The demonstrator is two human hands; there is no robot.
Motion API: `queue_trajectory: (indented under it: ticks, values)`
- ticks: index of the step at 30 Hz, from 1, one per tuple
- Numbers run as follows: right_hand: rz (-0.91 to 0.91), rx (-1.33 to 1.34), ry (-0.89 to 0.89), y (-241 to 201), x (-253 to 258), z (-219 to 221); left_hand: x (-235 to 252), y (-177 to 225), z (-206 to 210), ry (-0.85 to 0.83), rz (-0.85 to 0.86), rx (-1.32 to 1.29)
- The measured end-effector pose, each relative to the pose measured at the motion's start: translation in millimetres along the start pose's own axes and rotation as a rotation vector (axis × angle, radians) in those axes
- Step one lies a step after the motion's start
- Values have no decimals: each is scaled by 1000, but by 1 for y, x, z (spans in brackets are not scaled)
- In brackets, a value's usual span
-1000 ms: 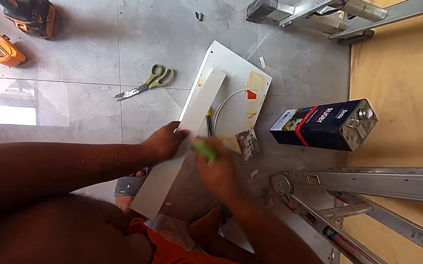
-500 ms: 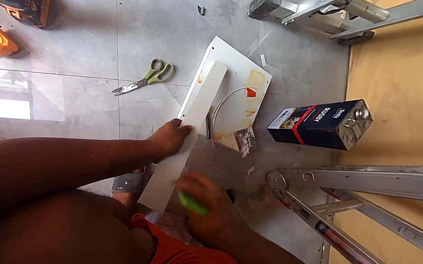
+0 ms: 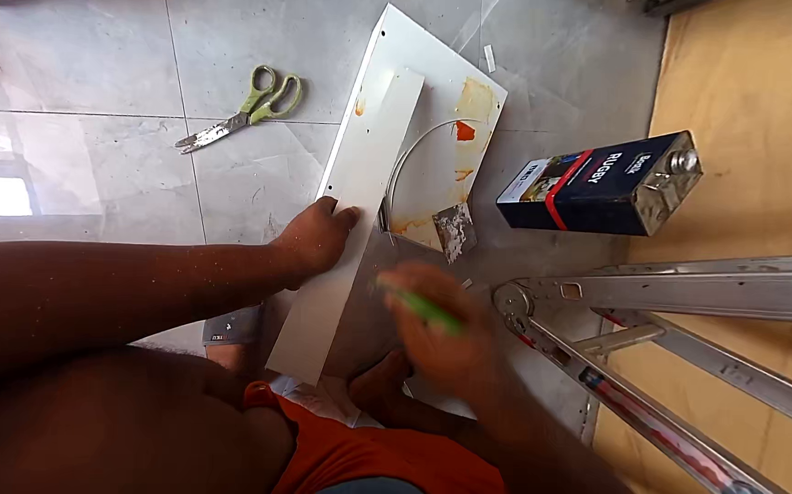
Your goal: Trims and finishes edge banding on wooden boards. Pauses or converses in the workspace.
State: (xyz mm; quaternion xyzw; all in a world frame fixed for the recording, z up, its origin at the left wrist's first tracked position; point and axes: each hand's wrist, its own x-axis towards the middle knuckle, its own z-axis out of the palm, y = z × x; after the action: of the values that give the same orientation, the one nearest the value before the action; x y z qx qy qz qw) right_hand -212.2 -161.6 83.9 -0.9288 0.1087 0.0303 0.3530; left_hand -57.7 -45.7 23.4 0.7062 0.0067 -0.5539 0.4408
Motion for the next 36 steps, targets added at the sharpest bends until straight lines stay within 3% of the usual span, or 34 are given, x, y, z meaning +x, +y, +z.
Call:
queue_trajectory:
  ticks: [3, 7, 9, 12, 15, 18, 20, 21, 24, 26, 29, 31, 33, 36]
  values:
    - [133, -41, -1, 17, 37, 6, 13, 2, -1, 13, 26, -43]
    - [-163, 166, -145, -20, -41, 34, 27, -12, -5, 18, 33, -40]
    - [-173, 220, -206, -32, -55, 23, 26, -10, -5, 20, 34, -26]
    - [-38, 76, 11, -2, -11, 2, 28, -11, -4, 18, 38, -49]
    - [57, -15, 9, 10, 17, 13, 15, 0, -3, 17, 26, -65]
    - [-154, 151, -189, -21, -41, 34, 15, -4, -6, 12, 22, -65]
    - [-169, 219, -345, -40, -67, 31, 25, -9, -6, 1, 38, -45]
    - [-137, 237, -312, -38, -66, 24, 26, -8, -5, -1, 41, -32]
    - [-56, 67, 20, -4, -13, 3, 27, -7, -3, 3, 35, -60]
    - [-33, -35, 69, 6, 9, 12, 26, -4, -3, -4, 36, -85]
    - [-193, 89, -162, -20, -35, 34, 26, -9, -6, 2, 44, -72]
    - [-202, 190, -338, -41, -64, 30, 25, -8, -7, 3, 45, -46]
    - [-153, 228, -235, -35, -56, 12, 24, -3, -5, 6, 46, -31]
    - [-83, -24, 65, -3, 5, -3, 26, 0, -3, 6, 46, -75]
